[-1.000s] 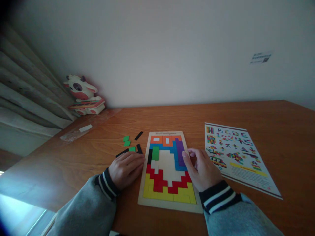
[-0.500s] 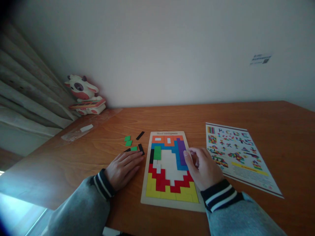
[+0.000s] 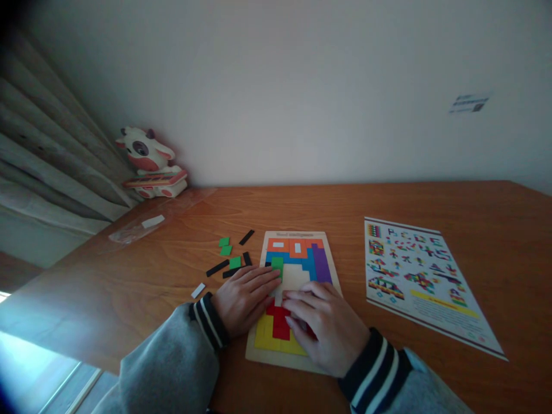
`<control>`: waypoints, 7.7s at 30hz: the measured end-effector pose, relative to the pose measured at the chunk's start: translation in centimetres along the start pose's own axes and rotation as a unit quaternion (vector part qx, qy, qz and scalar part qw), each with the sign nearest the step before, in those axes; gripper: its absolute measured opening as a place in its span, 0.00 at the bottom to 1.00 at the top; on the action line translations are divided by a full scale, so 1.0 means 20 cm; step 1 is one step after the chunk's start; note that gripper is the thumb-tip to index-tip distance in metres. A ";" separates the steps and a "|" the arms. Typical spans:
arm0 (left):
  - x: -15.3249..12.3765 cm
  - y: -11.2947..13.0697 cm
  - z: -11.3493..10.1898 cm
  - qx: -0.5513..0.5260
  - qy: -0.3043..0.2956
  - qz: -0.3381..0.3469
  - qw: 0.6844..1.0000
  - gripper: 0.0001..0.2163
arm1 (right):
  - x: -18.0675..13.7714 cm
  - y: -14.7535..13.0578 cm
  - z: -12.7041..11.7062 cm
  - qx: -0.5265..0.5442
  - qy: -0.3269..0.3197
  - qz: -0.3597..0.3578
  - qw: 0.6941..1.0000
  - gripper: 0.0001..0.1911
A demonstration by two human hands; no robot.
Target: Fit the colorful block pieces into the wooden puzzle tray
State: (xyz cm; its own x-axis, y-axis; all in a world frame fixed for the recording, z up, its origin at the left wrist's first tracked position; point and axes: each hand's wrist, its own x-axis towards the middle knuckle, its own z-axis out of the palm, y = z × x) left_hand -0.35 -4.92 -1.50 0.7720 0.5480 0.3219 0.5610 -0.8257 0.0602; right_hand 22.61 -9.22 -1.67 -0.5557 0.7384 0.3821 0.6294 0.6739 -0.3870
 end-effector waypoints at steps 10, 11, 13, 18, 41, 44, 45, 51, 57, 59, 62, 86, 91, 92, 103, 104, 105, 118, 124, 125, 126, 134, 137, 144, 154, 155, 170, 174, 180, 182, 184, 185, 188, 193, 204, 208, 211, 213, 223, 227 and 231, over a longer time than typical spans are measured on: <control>-0.03 -0.01 -0.01 0.016 0.056 -0.014 0.998 0.15 | 0.00 -0.02 -0.03 -0.020 -0.003 -0.007 1.000 0.12; -0.04 -0.01 -0.02 0.020 0.061 -0.021 0.998 0.15 | 0.00 -0.01 -0.03 -0.026 0.005 -0.008 1.000 0.12; -0.06 -0.03 -0.05 0.032 0.065 -0.038 0.997 0.15 | 0.00 0.00 -0.04 -0.037 0.015 -0.004 0.999 0.12; -0.18 -0.14 -0.11 0.075 0.090 -0.095 0.989 0.13 | 0.00 0.03 -0.04 -0.039 0.025 0.005 0.999 0.11; -0.40 -0.37 -0.18 -0.007 0.097 -0.014 0.995 0.12 | 0.01 0.10 -0.05 -0.053 0.068 0.032 0.996 0.11; -0.31 -0.33 -0.15 -0.036 0.100 0.000 0.994 0.10 | 0.01 0.11 -0.06 -0.055 0.067 0.038 0.996 0.11; -0.29 -0.32 -0.14 -0.051 0.100 0.002 0.994 0.10 | 0.01 0.11 -0.06 -0.055 0.068 0.039 0.995 0.11; -0.18 -0.25 -0.11 -0.102 0.093 0.021 0.990 0.07 | 0.00 0.12 -0.07 -0.055 0.071 0.040 0.995 0.11; -0.21 -0.28 -0.12 -0.093 0.085 0.013 0.992 0.08 | -0.01 0.14 -0.07 -0.056 0.071 0.046 0.995 0.11; -0.22 -0.29 -0.12 -0.101 0.083 0.008 0.991 0.09 | -0.01 0.14 -0.07 -0.053 0.063 0.047 0.996 0.11; -0.23 -0.29 -0.11 -0.120 0.084 -0.008 0.989 0.09 | 0.00 0.13 -0.06 -0.048 0.057 0.044 0.996 0.11; 0.00 0.05 -0.06 -0.519 0.162 -0.237 0.805 0.12 | 0.10 -0.09 0.04 0.117 0.068 0.035 0.990 0.15; 0.05 0.08 -0.03 -0.487 0.174 -0.188 0.835 0.11 | 0.09 -0.06 -0.02 0.159 0.097 0.070 0.980 0.05; 0.04 0.07 -0.03 -0.437 0.175 -0.163 0.867 0.09 | 0.09 -0.03 -0.04 0.152 0.104 0.084 0.979 0.05; -0.01 0.00 -0.01 -0.049 0.103 0.007 0.993 0.09 | 0.05 0.12 -0.02 0.095 0.124 0.238 0.959 0.08; -0.01 0.01 -0.01 -0.043 0.101 0.010 0.994 0.09 | 0.06 0.11 -0.01 0.088 0.114 0.236 0.961 0.07; 0.00 0.01 -0.01 -0.038 0.097 0.012 0.994 0.09 | 0.07 0.10 0.00 0.080 0.108 0.232 0.963 0.06; -0.04 0.00 0.00 -0.051 0.089 0.008 0.995 0.09 | 0.13 0.05 0.10 0.022 0.057 0.172 0.983 0.08; -0.03 0.01 -0.01 -0.043 0.086 0.009 0.995 0.09 | 0.13 0.04 0.12 -0.056 0.069 0.121 0.989 0.10; -0.03 0.01 -0.01 -0.042 0.084 0.010 0.996 0.09 | 0.13 0.04 0.12 -0.058 0.068 0.116 0.989 0.10; -0.03 0.01 -0.01 -0.043 0.083 0.010 0.996 0.09 | 0.13 0.04 0.12 -0.056 0.068 0.111 0.990 0.10; -0.03 0.02 0.01 -0.027 0.103 0.017 0.994 0.11 | 0.11 0.06 0.06 -0.006 0.120 0.100 0.988 0.11; -0.03 0.02 0.03 -0.034 0.094 0.027 0.995 0.12 | 0.07 0.10 0.00 -0.039 0.143 0.132 0.980 0.11; -0.03 0.03 0.00 -0.045 0.074 0.023 0.996 0.12 | -0.06 0.19 -0.03 -0.087 0.102 0.077 0.988 0.13; -0.01 0.04 -0.04 -0.054 0.082 0.031 0.995 0.10 | -0.07 0.20 -0.03 -0.108 0.067 0.033 0.991 0.10; -0.01 0.04 -0.04 -0.055 0.082 0.030 0.995 0.10 | -0.06 0.20 -0.03 -0.107 0.067 0.034 0.991 0.10; -0.01 0.04 -0.02 -0.045 0.088 0.023 0.995 0.10 | -0.08 0.19 -0.05 -0.087 0.108 0.084 0.987 0.12; -0.01 0.05 -0.04 -0.046 0.083 0.024 0.995 0.10 | -0.09 0.18 -0.05 -0.096 0.106 0.083 0.986 0.11; -0.01 0.04 -0.03 -0.031 0.079 0.019 0.996 0.10 | -0.13 0.17 -0.04 -0.086 0.095 0.084 0.988 0.11; -0.01 0.04 -0.03 -0.023 0.077 0.018 0.997 0.10 | -0.14 0.17 -0.04 -0.082 0.098 0.092 0.987 0.11; -0.01 0.05 -0.04 -0.018 0.078 0.012 0.997 0.10 | -0.15 0.17 -0.04 -0.081 0.100 0.098 0.987 0.11; -0.01 0.05 -0.04 -0.015 0.080 0.004 0.997 0.11 | -0.15 0.17 -0.04 -0.081 0.101 0.099 0.987 0.11; -0.03 0.01 -0.05 -0.004 0.103 -0.041 0.994 0.12 | -0.15 0.18 -0.05 -0.085 0.105 0.096 0.986 0.11; -0.12 -0.17 -0.05 0.036 0.134 -0.112 0.984 0.13 | -0.14 0.19 -0.07 -0.088 0.110 0.093 0.986 0.11; -0.16 -0.37 0.00 -0.050 0.107 -0.100 0.988 0.12 | -0.15 0.27 -0.10 -0.099 0.136 0.108 0.980 0.10; -0.14 -0.43 0.00 -0.095 0.120 -0.097 0.984 0.10 | -0.14 0.27 -0.10 -0.102 0.135 0.112 0.979 0.10; -0.14 -0.47 -0.01 -0.151 0.116 -0.128 0.973 0.09 | -0.14 0.27 -0.09 -0.096 0.131 0.117 0.980 0.10; -0.14 -0.48 -0.01 -0.187 0.111 -0.166 0.962 0.12 | -0.15 0.27 -0.09 -0.090 0.126 0.121 0.981 0.10; -0.13 -0.44 -0.01 -0.331 0.139 -0.277 0.891 0.14 | -0.10 0.27 -0.11 -0.078 0.124 0.127 0.981 0.11; -0.08 -0.35 -0.04 -0.394 0.164 -0.284 0.858 0.14 | -0.07 0.24 -0.13 -0.064 0.140 0.122 0.981 0.10; 0.01 -0.21 -0.03 -0.510 0.137 -0.245 0.813 0.14 | -0.01 0.17 -0.11 0.004 0.138 0.113 0.984 0.09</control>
State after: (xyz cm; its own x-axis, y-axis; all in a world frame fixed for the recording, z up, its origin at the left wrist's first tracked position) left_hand -2.82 -1.42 -1.14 0.3566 0.9098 0.2122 0.1332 -0.2744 0.9524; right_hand 26.04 -7.26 -1.24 -0.2319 0.8349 0.4992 0.7155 0.4941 -0.4939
